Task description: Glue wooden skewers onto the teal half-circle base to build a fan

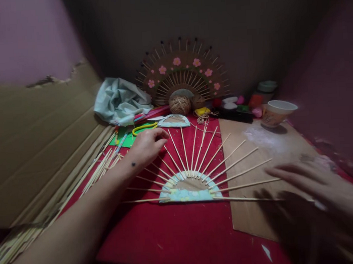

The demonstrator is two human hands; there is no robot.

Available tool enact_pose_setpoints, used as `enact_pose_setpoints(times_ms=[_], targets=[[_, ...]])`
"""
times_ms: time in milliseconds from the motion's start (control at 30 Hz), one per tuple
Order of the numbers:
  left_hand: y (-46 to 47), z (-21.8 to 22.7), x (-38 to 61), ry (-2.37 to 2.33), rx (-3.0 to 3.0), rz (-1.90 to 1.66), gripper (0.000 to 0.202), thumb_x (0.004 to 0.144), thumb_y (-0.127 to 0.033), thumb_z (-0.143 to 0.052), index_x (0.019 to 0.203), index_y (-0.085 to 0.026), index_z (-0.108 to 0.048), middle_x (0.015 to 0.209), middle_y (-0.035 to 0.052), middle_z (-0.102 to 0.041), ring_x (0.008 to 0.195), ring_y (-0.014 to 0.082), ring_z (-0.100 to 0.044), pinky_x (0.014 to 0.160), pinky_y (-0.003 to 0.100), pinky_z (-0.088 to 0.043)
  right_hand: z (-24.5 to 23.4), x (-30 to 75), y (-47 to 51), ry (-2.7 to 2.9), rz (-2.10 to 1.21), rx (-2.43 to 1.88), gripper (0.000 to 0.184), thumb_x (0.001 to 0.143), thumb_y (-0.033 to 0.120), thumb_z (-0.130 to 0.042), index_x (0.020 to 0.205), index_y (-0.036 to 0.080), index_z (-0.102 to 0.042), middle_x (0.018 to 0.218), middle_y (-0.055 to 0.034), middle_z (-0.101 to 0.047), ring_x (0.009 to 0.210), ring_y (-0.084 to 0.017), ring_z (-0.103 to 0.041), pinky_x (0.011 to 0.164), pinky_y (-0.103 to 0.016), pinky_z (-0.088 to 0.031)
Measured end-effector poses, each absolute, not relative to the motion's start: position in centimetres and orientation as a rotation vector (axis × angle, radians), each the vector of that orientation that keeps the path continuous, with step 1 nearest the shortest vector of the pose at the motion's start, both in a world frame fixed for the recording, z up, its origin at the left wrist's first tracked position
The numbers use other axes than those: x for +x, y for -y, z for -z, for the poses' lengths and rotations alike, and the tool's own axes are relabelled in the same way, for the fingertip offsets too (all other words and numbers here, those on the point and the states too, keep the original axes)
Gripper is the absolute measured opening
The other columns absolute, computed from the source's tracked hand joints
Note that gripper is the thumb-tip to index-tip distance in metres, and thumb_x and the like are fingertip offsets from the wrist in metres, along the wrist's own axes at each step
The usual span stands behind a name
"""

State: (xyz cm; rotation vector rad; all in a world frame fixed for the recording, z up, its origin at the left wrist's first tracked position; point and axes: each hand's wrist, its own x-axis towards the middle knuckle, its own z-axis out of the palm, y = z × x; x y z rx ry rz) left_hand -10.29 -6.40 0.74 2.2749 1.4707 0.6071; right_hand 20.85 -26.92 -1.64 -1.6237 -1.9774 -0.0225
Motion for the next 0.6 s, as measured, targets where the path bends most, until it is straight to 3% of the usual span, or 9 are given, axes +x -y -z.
enact_pose_setpoints(times_ms=[67,167,267,333,433,533,600], targets=[[6.4,-0.7,-10.4,-1.486,2.28,-0.612,0.021,0.079,-0.017,-0.053,0.089,-0.017,-0.072,0.095,0.0072,-0.073,0.086,0.0196,-0.066,0.081,0.03,-0.048,1.4,17.6,24.7,2.202,0.042,-1.415,0.036,0.092,0.027,-0.038,0.12,0.036,-0.059,0.099,-0.0086,-0.066,0.087,-0.025,-0.059,0.068,-0.04,-0.049],[6.4,-0.7,-10.7,-1.514,2.291,-0.594,0.022,0.079,-0.018,-0.053,0.088,-0.018,-0.072,0.096,0.0072,-0.073,0.088,0.0205,-0.066,0.083,0.031,-0.048,0.7,14.2,21.7,2.486,0.007,-1.431,0.033,0.087,0.017,-0.046,0.115,0.023,-0.062,0.099,-0.0104,-0.064,0.085,-0.024,-0.055,0.068,-0.036,-0.047],[6.1,-1.0,-11.2,-1.569,2.303,-0.575,0.022,0.079,-0.017,-0.053,0.088,-0.019,-0.073,0.096,0.0059,-0.074,0.09,0.0207,-0.066,0.085,0.03,-0.047,-0.3,12.6,18.3,2.671,0.048,-1.4,0.031,0.084,0.017,-0.053,0.113,0.022,-0.064,0.092,-0.0095,-0.064,0.081,-0.022,-0.052,0.068,-0.034,-0.044],[5.6,-1.4,-11.4,-1.58,2.32,-0.536,0.023,0.078,-0.016,-0.053,0.088,-0.019,-0.073,0.095,0.0059,-0.074,0.09,0.0205,-0.066,0.084,0.029,-0.047,-1.0,12.1,15.0,2.695,0.118,-1.466,0.03,0.086,0.015,-0.05,0.109,0.02,-0.067,0.09,-0.0098,-0.063,0.081,-0.022,-0.052,0.07,-0.033,-0.042],[3.9,-2.1,-11.3,-1.528,2.391,-0.403,0.024,0.077,-0.018,-0.053,0.09,-0.015,-0.072,0.092,0.0073,-0.074,0.087,0.0202,-0.066,0.079,0.027,-0.047,-1.3,11.2,9.0,2.473,0.055,-1.753,0.029,0.086,0.015,-0.05,0.11,0.015,-0.066,0.106,-0.0128,-0.064,0.102,-0.025,-0.053,0.083,-0.032,-0.04],[1.3,-2.4,-10.6,-1.523,2.46,-0.317,0.024,0.075,-0.018,-0.055,0.093,-0.014,-0.071,0.088,0.0076,-0.073,0.084,0.0205,-0.066,0.074,0.026,-0.047,-0.9,9.8,3.5,2.366,0.023,-1.859,0.032,0.084,0.017,-0.051,0.115,0.014,-0.062,0.112,-0.0137,-0.065,0.103,-0.025,-0.057,0.081,-0.03,-0.041],[-0.7,-2.2,-9.8,-1.562,2.505,-0.319,0.03,0.073,-0.019,-0.057,0.1,-0.012,-0.069,0.095,0.0108,-0.072,0.088,0.0229,-0.065,0.075,0.029,-0.047,-0.4,9.0,1.0,2.302,0.022,-1.912,0.034,0.083,0.018,-0.053,0.116,0.012,-0.059,0.113,-0.0172,-0.064,0.103,-0.027,-0.059,0.078,-0.031,-0.042]])
